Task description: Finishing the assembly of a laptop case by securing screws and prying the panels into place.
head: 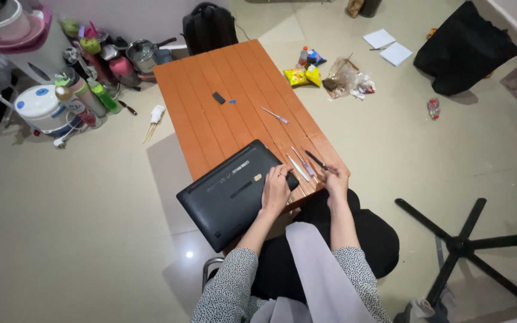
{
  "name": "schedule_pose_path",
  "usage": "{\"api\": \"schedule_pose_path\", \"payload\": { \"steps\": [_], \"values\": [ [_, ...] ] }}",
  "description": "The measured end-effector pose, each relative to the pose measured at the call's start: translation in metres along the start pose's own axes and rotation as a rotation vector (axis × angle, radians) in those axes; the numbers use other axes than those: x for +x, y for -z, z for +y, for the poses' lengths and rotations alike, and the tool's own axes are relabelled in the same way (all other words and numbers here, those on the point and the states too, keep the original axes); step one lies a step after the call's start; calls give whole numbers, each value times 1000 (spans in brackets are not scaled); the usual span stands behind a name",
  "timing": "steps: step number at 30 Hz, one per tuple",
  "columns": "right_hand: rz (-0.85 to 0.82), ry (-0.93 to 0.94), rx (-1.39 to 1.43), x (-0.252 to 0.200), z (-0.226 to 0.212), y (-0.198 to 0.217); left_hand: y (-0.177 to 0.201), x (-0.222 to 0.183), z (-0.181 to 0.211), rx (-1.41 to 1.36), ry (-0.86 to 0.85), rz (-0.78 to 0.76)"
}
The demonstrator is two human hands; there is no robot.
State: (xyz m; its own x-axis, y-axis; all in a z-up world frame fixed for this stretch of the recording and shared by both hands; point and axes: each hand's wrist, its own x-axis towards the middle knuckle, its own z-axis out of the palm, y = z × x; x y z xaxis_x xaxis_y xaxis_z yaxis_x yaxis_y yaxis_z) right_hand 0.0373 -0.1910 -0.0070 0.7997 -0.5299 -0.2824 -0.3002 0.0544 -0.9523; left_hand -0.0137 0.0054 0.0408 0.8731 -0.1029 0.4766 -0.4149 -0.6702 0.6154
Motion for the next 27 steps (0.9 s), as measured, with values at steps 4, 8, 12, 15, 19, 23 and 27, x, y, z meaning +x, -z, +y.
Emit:
{"api": "schedule_pose_path", "payload": {
  "steps": [4,8,12,15,19,23,27],
  "values": [
    [-5,-27,-49,26,26,-5,-4,-1,-2,22,-4,7],
    [-14,-62,-5,16,17,-6,-5,-1,-2,23,3,-1],
    [15,-80,-35,14,15,-7,-6,-1,-1,77,11,-44],
    [52,-88,-71,5,1,-6,-19,2,-13,29,81,-89],
    [100,-39,1,3,-3,-3,-35,26,-23,47,189,-84],
    [157,-28,154,0,-8,-1,-63,68,-44,30,248,-112],
    [166,-68,314,1,-10,2,-132,111,-92,131,239,-174]
  ]
}}
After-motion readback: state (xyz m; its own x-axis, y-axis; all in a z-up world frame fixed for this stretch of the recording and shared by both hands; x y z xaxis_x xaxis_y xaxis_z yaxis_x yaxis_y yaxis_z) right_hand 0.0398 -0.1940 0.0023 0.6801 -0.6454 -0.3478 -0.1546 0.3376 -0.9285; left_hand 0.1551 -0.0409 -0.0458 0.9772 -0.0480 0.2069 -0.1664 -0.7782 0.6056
